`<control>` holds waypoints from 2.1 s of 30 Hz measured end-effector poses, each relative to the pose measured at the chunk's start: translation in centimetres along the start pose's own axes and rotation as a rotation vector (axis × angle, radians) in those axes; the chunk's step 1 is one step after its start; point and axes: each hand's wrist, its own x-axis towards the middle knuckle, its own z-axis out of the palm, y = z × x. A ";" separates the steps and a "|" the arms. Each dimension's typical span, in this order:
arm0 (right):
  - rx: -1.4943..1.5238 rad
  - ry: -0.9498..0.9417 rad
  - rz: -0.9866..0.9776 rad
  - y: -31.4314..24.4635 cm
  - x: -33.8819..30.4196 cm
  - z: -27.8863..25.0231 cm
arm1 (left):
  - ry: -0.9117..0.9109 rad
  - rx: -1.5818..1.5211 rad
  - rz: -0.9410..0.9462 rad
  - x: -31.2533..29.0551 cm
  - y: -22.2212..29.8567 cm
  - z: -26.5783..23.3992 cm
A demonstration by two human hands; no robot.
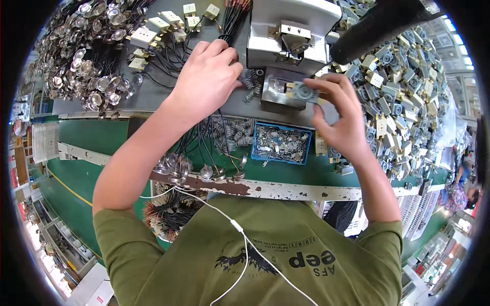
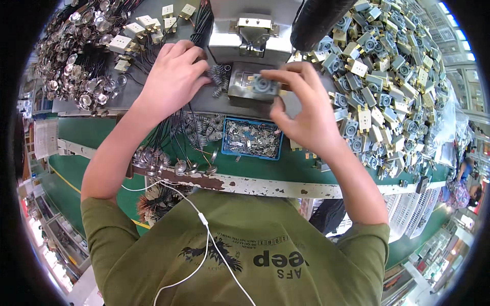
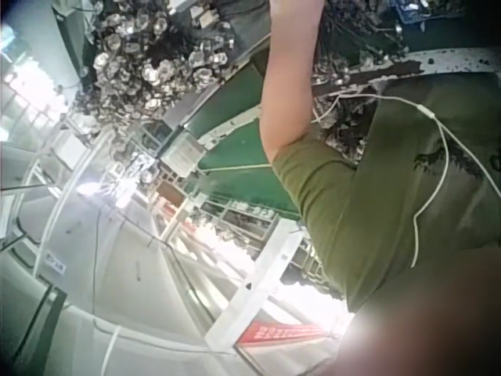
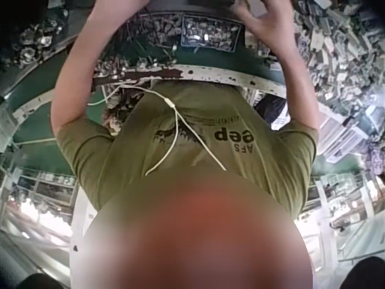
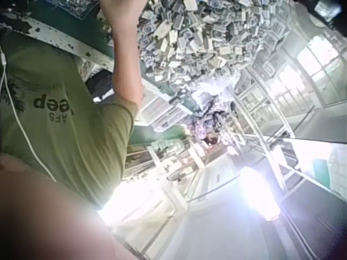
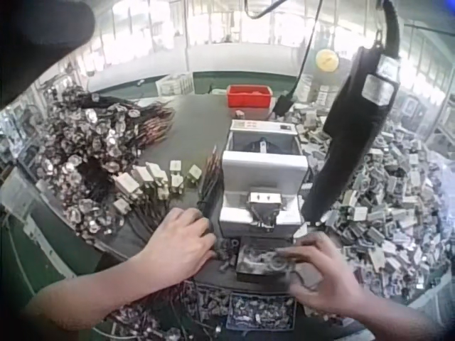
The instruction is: Assembling wire harnesses and small electronic components using a handheld power tool.
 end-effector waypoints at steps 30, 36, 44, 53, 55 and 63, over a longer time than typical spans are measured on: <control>-0.414 -0.128 -0.289 0.0 2.1 -0.1 | -0.049 -0.470 -0.119 -1.4 -0.1 -2.6; -0.332 -0.103 -0.303 0.0 2.5 2.1 | -0.110 -0.620 -0.177 -1.6 0.1 -2.9; -0.332 0.090 -0.227 0.9 2.6 4.0 | -0.103 -0.793 -0.238 -1.9 -0.1 -3.0; -0.375 0.116 -0.226 -1.2 2.3 3.1 | -0.095 -0.982 -0.321 -2.1 -0.1 -4.0; -0.173 0.103 -0.179 -2.8 2.9 3.8 | -0.087 -1.036 -0.324 -2.2 0.2 -4.2; 0.131 0.075 -0.062 -4.0 4.3 5.9 | -0.042 -1.199 -0.381 -2.3 1.0 -4.2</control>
